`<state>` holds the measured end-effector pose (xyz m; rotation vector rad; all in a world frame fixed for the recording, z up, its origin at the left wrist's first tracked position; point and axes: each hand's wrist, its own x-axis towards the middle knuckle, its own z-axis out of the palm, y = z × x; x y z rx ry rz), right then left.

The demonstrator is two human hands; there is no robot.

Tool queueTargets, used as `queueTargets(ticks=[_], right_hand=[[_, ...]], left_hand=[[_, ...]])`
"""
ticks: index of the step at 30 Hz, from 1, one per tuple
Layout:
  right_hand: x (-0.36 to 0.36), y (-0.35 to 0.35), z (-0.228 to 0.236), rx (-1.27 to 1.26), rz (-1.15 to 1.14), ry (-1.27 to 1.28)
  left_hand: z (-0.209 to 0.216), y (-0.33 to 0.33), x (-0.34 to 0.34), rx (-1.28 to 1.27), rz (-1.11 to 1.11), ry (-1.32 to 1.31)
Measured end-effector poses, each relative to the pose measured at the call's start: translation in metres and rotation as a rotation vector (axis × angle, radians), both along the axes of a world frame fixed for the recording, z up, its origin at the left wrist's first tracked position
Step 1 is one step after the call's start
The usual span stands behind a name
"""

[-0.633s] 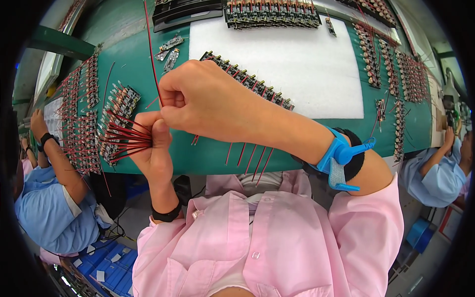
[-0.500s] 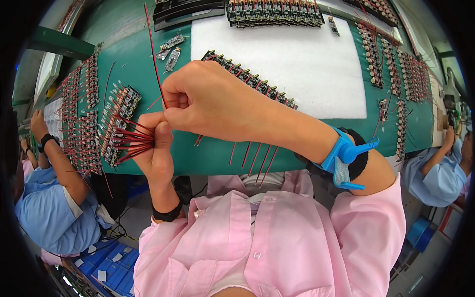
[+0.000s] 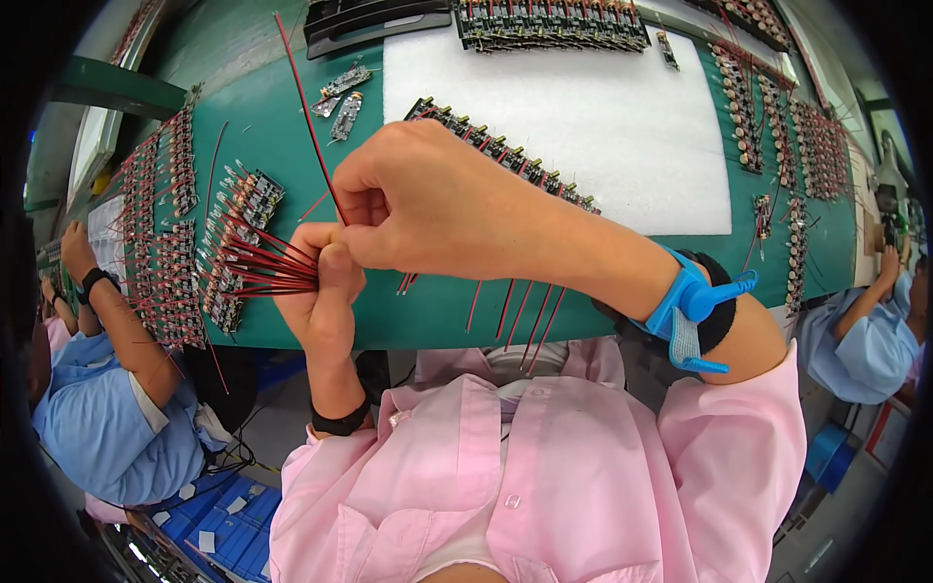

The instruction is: The person picks up a bundle of wires and inserts them one by one into the connectors on a circuit board strip.

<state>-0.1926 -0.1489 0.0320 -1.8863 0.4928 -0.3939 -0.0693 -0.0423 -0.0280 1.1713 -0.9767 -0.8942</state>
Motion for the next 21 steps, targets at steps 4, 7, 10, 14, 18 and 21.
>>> queueTargets(ticks=[4, 7, 10, 14, 18, 21], right_hand=[[-0.013, -0.030, -0.007, -0.137, -0.153, 0.010], [-0.026, -0.061, -0.019, -0.099, -0.285, 0.143], [-0.034, -0.070, -0.036, -0.167, -0.364, 0.232], [-0.031, -0.067, -0.049, -0.163, -0.426, 0.246], [-0.026, -0.066, -0.053, -0.175, -0.434, 0.230], [-0.025, -0.066, -0.058, -0.215, -0.452, 0.221]], left_hand=[[-0.015, 0.007, 0.002, -0.052, 0.024, 0.164], [-0.022, 0.016, 0.006, -0.122, 0.050, 0.191], [-0.028, 0.016, 0.006, -0.116, 0.103, -0.086], [-0.028, 0.017, 0.006, -0.029, 0.094, -0.164], [-0.028, 0.019, 0.007, -0.008, 0.102, -0.189], [-0.027, 0.020, 0.007, -0.003, 0.102, -0.192]])
